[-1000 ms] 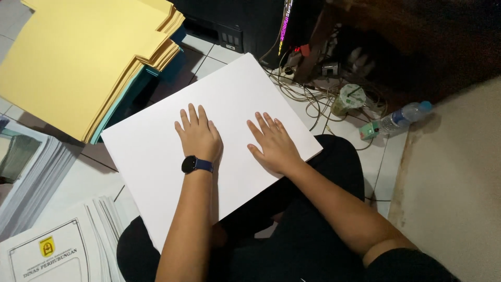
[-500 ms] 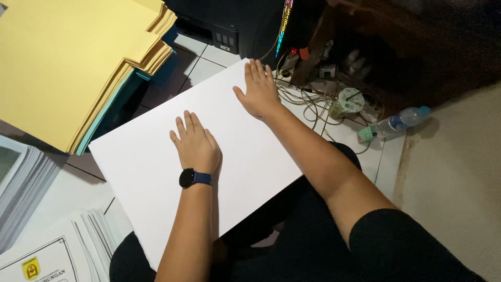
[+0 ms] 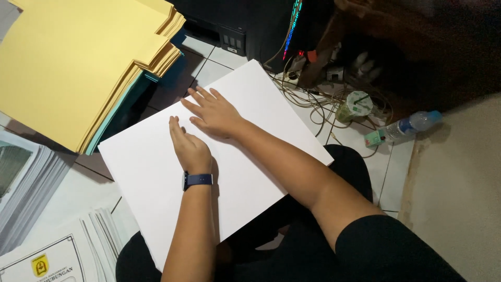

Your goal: Inserting printed paper sheets into white folders and stacking them.

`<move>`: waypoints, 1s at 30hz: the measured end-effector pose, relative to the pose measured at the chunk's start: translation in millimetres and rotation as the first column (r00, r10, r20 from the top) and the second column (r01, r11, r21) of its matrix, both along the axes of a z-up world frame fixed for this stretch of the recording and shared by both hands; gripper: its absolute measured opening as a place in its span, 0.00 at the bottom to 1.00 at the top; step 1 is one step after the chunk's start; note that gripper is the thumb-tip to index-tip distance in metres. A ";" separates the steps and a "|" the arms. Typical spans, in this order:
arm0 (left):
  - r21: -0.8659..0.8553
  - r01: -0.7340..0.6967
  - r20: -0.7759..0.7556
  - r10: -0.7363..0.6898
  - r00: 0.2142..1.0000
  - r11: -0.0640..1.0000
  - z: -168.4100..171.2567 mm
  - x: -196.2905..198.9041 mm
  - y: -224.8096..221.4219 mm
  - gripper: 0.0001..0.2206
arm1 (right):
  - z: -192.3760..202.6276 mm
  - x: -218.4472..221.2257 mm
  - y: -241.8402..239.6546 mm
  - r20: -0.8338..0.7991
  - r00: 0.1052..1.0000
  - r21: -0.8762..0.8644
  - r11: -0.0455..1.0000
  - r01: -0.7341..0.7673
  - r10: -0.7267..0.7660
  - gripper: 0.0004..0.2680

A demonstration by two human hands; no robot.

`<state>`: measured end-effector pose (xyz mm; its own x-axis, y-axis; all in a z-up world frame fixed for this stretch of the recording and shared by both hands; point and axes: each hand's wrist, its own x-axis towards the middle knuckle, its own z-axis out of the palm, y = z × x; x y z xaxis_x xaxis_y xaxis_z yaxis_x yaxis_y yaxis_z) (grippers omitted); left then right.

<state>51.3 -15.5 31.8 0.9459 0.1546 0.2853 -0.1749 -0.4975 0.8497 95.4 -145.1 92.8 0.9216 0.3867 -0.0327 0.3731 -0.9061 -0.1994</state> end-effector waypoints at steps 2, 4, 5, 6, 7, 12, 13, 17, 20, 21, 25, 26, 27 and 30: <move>0.168 0.061 -0.009 -0.061 0.998 0.984 -3.0 0.8 -0.7 0.23 | 3.7 -3.4 -20.7 -0.001 0.975 -0.012 0.975 0.224 -0.224 0.24; 0.251 0.073 -0.041 -0.065 0.997 0.965 7.1 -1.5 -3.9 0.22 | 9.7 -16.4 -49.6 -0.012 0.948 -0.009 0.948 0.318 -0.318 0.24; 0.332 0.083 -0.076 -0.061 0.995 0.940 12.3 -2.7 -5.5 0.21 | 13.0 -23.1 -64.0 -0.025 0.914 -0.007 0.914 0.406 -0.406 0.24; 0.331 0.086 -0.073 -0.065 0.995 0.940 15.6 -2.6 -5.8 0.21 | 15.2 -31.7 -73.6 -0.022 0.912 -0.008 0.912 0.409 -0.409 0.24; 0.392 0.105 -0.107 -0.068 0.992 0.914 18.8 -2.6 -6.4 0.21 | 17.4 -40.5 -83.5 -0.028 0.893 -0.043 0.893 0.449 -0.450 0.26; 0.556 0.219 -0.181 -0.141 0.973 0.802 28.3 -10.4 -11.1 0.24 | 25.1 -70.7 -104.2 -0.049 0.856 0.006 0.857 0.516 -0.515 0.29; 0.633 0.283 -0.257 -0.150 0.955 0.720 30.3 -15.3 -14.2 0.25 | 24.8 -69.4 -104.7 -0.038 0.855 -0.005 0.855 0.518 -0.518 0.29; 0.703 0.437 -0.431 -0.154 0.889 0.561 42.9 -64.8 -18.1 0.31 | 25.0 -69.5 -102.4 -0.024 0.860 0.008 0.860 0.510 -0.510 0.30; 0.698 0.514 -0.513 -0.152 0.845 0.499 53.1 -119.0 -22.6 0.31 | 29.0 -74.5 -100.7 -0.068 0.852 0.018 0.853 0.521 -0.519 0.30; 0.701 0.510 -0.511 -0.149 0.847 0.498 55.1 -118.0 -22.5 0.31 | 31.0 -71.3 -102.3 -0.067 0.854 0.022 0.855 0.519 -0.516 0.30; 0.673 0.558 -0.558 -0.162 0.814 0.486 43.9 -101.9 -15.9 0.31 | 28.1 -72.1 -101.7 -0.073 0.852 -0.004 0.854 0.519 -0.518 0.30; 0.689 0.533 -0.539 -0.145 0.830 0.490 37.7 -90.8 -15.7 0.31 | 29.0 -71.3 -102.3 -0.068 0.853 -0.015 0.855 0.518 -0.518 0.30; 0.688 0.537 -0.542 -0.146 0.828 0.489 35.1 -76.7 -14.6 0.31 | 28.4 -72.3 -101.9 -0.072 0.852 -0.016 0.854 0.519 -0.519 0.30; 0.714 0.478 -0.480 -0.140 0.866 0.512 31.1 -27.8 -15.1 0.30 | 30.6 -72.0 -104.0 -0.062 0.858 -0.013 0.860 0.510 -0.509 0.29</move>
